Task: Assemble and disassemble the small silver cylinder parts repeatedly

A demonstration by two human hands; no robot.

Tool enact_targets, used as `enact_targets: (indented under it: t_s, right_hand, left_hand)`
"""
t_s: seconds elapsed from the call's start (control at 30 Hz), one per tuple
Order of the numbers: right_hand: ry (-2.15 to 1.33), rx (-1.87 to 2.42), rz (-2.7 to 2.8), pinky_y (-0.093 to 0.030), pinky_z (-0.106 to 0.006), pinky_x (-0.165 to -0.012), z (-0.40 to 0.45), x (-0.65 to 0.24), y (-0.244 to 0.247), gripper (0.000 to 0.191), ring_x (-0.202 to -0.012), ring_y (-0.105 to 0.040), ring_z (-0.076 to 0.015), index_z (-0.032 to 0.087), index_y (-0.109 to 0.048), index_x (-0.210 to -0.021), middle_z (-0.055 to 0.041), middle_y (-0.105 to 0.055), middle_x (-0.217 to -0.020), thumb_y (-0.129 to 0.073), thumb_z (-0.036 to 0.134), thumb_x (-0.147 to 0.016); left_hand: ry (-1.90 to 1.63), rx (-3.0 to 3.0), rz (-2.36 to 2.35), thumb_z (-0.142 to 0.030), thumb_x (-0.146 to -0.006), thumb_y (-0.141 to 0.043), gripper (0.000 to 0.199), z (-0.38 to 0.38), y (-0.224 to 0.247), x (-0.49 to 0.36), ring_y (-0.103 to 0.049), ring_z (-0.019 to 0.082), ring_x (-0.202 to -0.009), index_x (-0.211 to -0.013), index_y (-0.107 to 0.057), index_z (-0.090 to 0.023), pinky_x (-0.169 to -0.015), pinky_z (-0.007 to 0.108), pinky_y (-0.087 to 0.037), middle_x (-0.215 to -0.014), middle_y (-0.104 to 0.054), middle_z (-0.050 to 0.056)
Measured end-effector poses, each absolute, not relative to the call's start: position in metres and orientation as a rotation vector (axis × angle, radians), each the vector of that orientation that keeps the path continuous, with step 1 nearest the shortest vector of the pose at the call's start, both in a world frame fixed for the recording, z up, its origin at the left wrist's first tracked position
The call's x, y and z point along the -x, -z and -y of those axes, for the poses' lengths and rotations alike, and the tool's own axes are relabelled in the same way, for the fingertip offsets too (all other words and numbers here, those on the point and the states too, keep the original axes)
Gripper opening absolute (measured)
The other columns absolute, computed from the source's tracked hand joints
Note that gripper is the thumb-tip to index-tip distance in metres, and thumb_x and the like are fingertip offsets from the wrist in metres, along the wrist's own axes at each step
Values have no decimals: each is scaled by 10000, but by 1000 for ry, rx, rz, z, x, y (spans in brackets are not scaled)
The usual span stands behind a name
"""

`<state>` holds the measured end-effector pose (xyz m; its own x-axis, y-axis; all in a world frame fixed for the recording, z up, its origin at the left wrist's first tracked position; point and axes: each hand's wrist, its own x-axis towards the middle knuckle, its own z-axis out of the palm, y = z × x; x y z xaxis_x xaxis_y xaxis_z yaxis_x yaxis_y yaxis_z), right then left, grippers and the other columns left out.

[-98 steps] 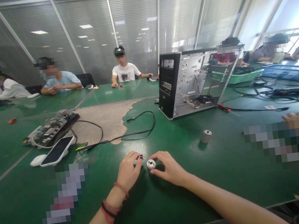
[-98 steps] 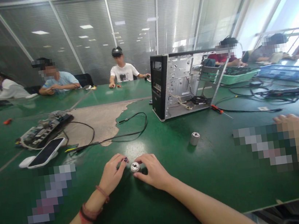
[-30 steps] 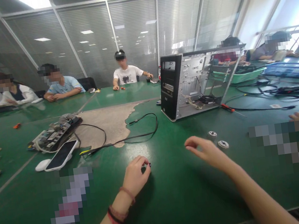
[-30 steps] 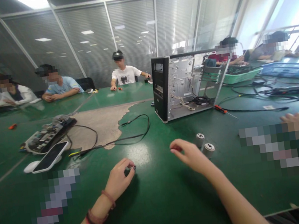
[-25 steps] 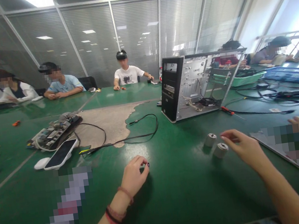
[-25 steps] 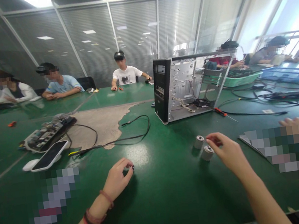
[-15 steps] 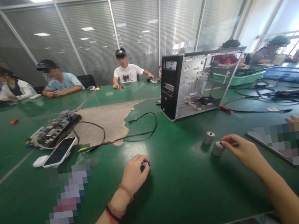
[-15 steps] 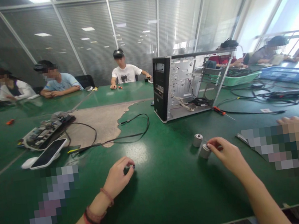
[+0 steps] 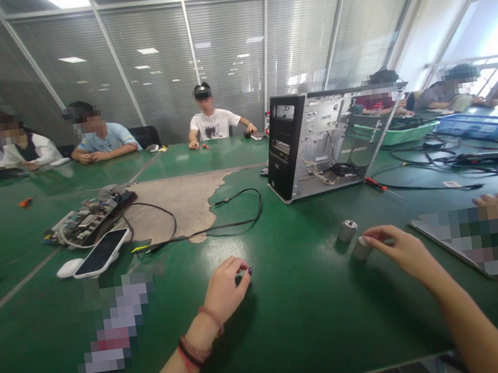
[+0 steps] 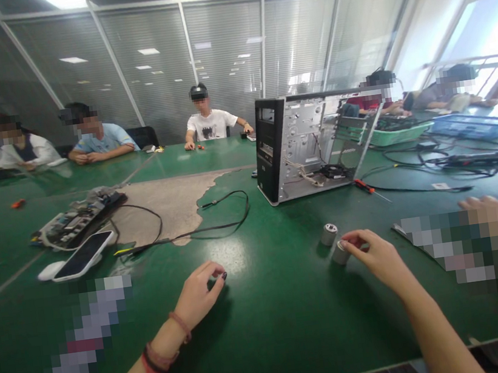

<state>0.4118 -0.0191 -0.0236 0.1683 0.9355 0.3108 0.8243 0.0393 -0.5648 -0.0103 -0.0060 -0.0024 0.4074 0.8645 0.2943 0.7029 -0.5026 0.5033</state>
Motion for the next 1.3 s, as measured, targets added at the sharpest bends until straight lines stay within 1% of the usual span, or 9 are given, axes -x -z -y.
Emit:
enact_targets:
  t_s: [0.27,0.4,0.47,0.53,0.67,0.8,0.93,1.1,1.3]
  right_hand:
    - [-40,1843,1550,-472,-345,-705,-9,-413,-2,393,-801,-648,-248,191,-667,-869,-75,-701,-840,-459,514,-788]
    - [-284,1922,1655,-489,-320,-676,-32,-414,3,404,-779,-662,-235,181,-650,-906,-80,-706,-881,-575,516,-693]
    - [-405,2033,1659,-490,-297,-628,-41,-414,12,410,-744,-670,-227,180,-647,-908,-78,-711,-868,-630,492,-643]
    - [-418,2144,1634,-481,-290,-604,-47,-412,20,374,-725,-673,-228,180,-647,-888,-78,-710,-828,-642,452,-632]
    - [-266,2296,1622,-455,-313,-576,-47,-402,25,317,-719,-666,-253,194,-642,-856,-98,-694,-798,-590,452,-680]
    - [8,2346,1682,-437,-315,-574,-40,-378,10,319,-800,-653,-277,202,-607,-927,-118,-676,-915,-522,453,-749]
    - [125,2085,1791,-442,-324,-654,-34,-332,-5,276,-831,-642,-264,192,-522,-1033,-101,-663,-935,-473,357,-817]
    - [-259,1554,2117,-457,-298,-710,-22,-256,-6,263,-833,-643,-211,225,-468,-1095,-47,-661,-939,-501,266,-838]
    - [-503,1201,2232,-464,-337,-828,4,-198,10,329,-949,-616,-218,229,-476,-1133,-57,-648,-1010,-555,216,-814]
  left_hand:
    - [-785,-2364,-1363,-231,-869,-435,151,5,4,11,-578,185,-796,-842,-580,-198,-746,293,-459,-845,-604,33]
    - [-789,-2364,-1365,-226,-866,-436,147,5,3,11,-579,187,-804,-839,-578,-199,-750,292,-457,-848,-605,34]
    - [-784,-2366,-1366,-220,-865,-434,147,5,2,11,-579,187,-807,-835,-577,-199,-750,293,-455,-851,-606,35]
    - [-780,-2365,-1367,-218,-870,-427,152,4,1,11,-579,186,-809,-837,-574,-196,-752,293,-454,-854,-605,36]
    - [-784,-2363,-1370,-217,-872,-422,152,4,2,11,-579,184,-808,-841,-569,-194,-752,293,-453,-853,-603,35]
    - [-772,-2366,-1364,-234,-876,-421,160,4,3,11,-578,186,-802,-839,-572,-196,-750,296,-456,-848,-603,35]
    - [-771,-2364,-1365,-226,-867,-429,152,4,3,10,-575,188,-804,-845,-577,-197,-755,302,-456,-852,-604,37]
    - [-779,-2359,-1383,-203,-848,-441,139,2,3,11,-578,188,-797,-829,-579,-202,-738,298,-459,-840,-606,33]
    - [-800,-2307,-1334,-168,-819,-468,130,2,1,12,-580,182,-802,-849,-592,-194,-748,294,-465,-844,-606,31]
